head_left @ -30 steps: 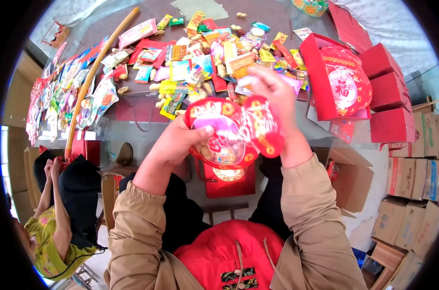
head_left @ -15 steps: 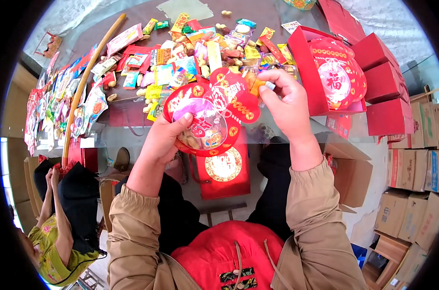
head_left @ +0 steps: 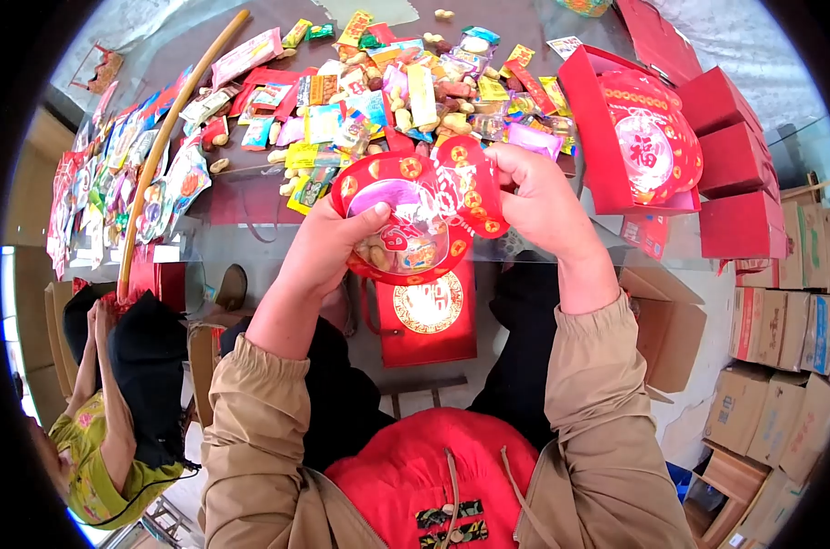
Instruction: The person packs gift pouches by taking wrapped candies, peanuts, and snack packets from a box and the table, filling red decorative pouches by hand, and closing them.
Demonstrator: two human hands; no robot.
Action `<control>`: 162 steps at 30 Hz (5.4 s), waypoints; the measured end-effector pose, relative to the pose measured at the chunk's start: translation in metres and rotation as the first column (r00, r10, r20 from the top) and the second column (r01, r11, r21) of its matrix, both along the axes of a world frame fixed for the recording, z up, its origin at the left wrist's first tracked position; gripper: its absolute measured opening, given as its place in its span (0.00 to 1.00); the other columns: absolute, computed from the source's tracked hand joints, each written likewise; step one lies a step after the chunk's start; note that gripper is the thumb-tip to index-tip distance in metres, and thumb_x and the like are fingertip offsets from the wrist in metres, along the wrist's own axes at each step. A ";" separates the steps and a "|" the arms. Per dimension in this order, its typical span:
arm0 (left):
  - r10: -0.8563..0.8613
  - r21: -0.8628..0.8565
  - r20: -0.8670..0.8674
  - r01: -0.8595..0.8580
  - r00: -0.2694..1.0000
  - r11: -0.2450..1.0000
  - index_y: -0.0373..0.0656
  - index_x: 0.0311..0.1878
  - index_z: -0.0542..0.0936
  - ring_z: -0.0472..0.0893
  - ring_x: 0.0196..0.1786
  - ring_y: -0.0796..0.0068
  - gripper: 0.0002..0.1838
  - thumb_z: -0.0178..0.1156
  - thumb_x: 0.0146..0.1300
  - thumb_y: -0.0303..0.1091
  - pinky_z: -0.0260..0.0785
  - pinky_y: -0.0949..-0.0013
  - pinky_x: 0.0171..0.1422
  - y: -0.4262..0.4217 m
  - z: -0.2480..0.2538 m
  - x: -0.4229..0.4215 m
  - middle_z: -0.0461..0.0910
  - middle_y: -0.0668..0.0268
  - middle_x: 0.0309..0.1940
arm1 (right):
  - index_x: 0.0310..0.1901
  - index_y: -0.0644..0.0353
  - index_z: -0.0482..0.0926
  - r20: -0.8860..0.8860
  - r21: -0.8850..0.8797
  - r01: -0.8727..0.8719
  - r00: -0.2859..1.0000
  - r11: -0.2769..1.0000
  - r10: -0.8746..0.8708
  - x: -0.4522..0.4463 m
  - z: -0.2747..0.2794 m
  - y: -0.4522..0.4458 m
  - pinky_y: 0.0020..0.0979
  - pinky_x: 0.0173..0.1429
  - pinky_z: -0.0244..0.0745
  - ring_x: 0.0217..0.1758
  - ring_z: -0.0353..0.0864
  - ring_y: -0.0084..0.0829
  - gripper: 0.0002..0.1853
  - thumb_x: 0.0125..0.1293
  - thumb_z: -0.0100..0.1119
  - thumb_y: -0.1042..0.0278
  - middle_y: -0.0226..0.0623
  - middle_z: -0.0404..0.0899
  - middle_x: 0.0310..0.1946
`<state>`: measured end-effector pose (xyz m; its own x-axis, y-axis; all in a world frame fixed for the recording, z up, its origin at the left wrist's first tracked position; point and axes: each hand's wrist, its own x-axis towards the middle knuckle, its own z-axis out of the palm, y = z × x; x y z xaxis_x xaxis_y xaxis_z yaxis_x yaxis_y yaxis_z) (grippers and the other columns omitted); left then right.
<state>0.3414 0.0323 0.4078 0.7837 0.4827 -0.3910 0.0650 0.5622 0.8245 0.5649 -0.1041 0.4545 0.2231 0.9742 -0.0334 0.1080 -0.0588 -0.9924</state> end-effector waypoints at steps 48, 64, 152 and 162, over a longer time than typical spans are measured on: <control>0.122 0.013 0.008 -0.122 0.992 0.992 0.36 0.50 0.78 0.82 0.22 0.76 0.11 0.63 0.70 0.31 0.78 0.72 0.27 -0.003 -0.004 0.007 0.84 0.65 0.27 | 0.30 0.67 0.76 0.295 0.027 -0.074 0.954 0.997 0.063 0.016 -0.014 -0.007 0.32 0.40 0.68 0.32 0.72 0.26 0.25 0.77 0.53 0.51 0.35 0.78 0.28; -0.487 0.064 -0.059 0.490 0.871 0.869 0.38 0.51 0.82 0.83 0.28 0.82 0.14 0.70 0.65 0.34 0.76 0.76 0.32 -0.005 0.011 -0.008 0.86 0.67 0.34 | 0.54 0.61 0.82 0.626 0.393 0.104 0.697 0.914 -0.349 0.013 -0.027 0.020 0.40 0.64 0.70 0.54 0.79 0.41 0.16 0.71 0.57 0.62 0.41 0.84 0.46; -0.330 0.214 -0.048 0.332 0.943 0.919 0.34 0.51 0.80 0.86 0.29 0.71 0.21 0.73 0.61 0.38 0.80 0.69 0.32 -0.011 0.010 0.008 0.87 0.60 0.33 | 0.47 0.63 0.81 0.289 0.383 0.505 0.730 0.774 -0.619 0.065 -0.020 -0.030 0.37 0.46 0.79 0.41 0.86 0.40 0.12 0.63 0.62 0.70 0.46 0.84 0.39; -0.366 0.192 -0.073 0.373 0.928 0.908 0.36 0.51 0.81 0.87 0.29 0.72 0.21 0.73 0.61 0.39 0.78 0.73 0.30 -0.010 0.013 0.007 0.87 0.62 0.33 | 0.51 0.66 0.79 0.345 0.343 0.456 0.752 0.821 -0.562 0.058 -0.027 -0.022 0.27 0.43 0.78 0.37 0.81 0.21 0.13 0.67 0.61 0.73 0.37 0.83 0.38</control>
